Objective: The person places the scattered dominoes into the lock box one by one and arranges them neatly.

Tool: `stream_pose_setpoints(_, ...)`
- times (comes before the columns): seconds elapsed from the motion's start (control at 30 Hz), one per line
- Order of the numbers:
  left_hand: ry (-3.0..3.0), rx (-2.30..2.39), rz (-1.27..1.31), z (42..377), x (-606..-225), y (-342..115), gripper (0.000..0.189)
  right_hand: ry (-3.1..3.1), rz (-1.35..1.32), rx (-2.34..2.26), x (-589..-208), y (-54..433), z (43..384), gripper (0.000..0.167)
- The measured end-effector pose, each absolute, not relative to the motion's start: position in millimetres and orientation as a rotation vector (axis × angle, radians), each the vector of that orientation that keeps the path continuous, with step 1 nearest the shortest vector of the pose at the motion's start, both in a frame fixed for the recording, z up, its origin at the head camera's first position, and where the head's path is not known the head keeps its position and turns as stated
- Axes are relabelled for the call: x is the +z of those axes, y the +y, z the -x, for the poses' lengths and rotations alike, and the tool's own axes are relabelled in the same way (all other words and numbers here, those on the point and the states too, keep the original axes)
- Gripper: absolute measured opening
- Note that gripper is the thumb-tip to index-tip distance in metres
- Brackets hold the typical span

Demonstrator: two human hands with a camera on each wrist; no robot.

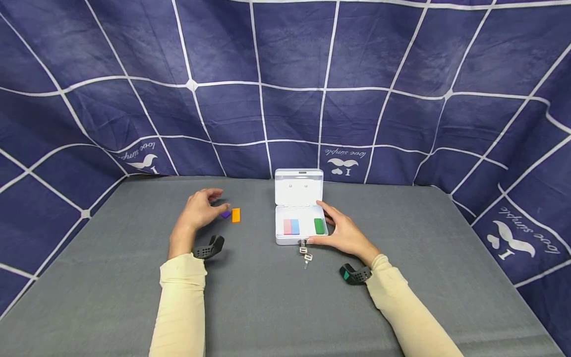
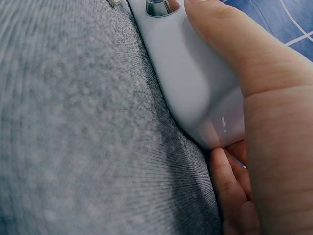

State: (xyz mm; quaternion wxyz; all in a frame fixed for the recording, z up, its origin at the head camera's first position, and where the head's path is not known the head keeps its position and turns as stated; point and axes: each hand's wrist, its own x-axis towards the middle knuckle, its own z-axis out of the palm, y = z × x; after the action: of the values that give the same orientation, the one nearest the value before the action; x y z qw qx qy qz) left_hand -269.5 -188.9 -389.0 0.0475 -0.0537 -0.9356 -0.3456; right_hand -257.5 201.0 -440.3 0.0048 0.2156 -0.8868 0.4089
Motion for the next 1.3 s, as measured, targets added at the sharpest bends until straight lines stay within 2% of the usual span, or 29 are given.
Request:
stream_pose_setpoints(0.8, -2.987, -0.997, 0.120, 268.4, -398.7, -198.5, 0.067, -2.785, -0.677, 1.279, -439.3, 201.3, 257.3, 0.107)
stream_pose_setpoints(1.3, -2.987, -0.990, 0.130, 269.1, -402.1, -199.3, 0.055, -2.781, -0.683, 1.287, -440.1, 201.5, 257.4, 0.107)
